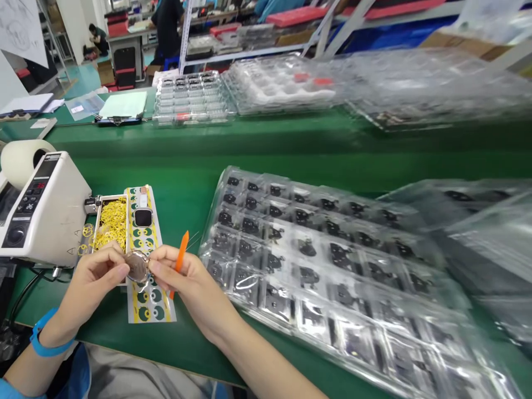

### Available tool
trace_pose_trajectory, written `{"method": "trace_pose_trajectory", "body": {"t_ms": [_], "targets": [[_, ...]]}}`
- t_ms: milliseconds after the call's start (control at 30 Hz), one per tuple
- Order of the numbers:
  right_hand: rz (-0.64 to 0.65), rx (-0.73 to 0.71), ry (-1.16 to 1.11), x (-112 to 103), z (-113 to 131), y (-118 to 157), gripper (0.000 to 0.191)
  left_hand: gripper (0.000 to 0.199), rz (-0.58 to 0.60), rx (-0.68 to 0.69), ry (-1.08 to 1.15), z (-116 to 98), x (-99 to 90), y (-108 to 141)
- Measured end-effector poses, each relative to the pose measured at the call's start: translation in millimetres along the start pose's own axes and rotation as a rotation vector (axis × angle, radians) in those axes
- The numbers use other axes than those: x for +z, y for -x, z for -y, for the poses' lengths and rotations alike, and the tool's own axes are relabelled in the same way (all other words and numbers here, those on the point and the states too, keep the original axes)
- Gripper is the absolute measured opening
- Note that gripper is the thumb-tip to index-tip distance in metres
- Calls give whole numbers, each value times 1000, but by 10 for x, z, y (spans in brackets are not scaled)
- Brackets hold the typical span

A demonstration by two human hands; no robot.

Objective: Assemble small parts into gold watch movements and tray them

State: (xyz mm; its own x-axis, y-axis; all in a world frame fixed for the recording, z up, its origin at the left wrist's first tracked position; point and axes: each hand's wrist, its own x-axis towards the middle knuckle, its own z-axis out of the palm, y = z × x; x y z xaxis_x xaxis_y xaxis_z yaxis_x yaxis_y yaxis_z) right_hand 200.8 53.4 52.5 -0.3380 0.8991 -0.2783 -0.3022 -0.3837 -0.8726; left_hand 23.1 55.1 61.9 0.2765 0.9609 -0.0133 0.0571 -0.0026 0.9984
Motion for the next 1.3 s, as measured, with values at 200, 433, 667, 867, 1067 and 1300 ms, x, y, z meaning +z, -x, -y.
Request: {"method": "trace_pose_trajectory", "body": {"t_ms": [200, 433, 667, 867, 1067, 1300], "targets": [[-6, -15, 12, -14, 11, 11, 47, 27, 4, 7, -30, -16, 4, -3], [-11, -46, 22, -14, -22, 0, 44, 25, -38, 55, -86, 2, 24, -7], [-21, -115, 89, -1, -18, 14, 43, 23, -180, 242, -350, 61, 77, 11], [-76, -147, 97, -33, -37, 14, 45, 14, -405, 297, -383, 64, -49, -22], [-41, -85, 59, 19, -36, 26, 48, 17, -131, 464, -285, 76, -8, -8], [3, -31, -75, 91, -76, 23, 45, 24, 31, 310, -187, 107, 60, -34]]}}
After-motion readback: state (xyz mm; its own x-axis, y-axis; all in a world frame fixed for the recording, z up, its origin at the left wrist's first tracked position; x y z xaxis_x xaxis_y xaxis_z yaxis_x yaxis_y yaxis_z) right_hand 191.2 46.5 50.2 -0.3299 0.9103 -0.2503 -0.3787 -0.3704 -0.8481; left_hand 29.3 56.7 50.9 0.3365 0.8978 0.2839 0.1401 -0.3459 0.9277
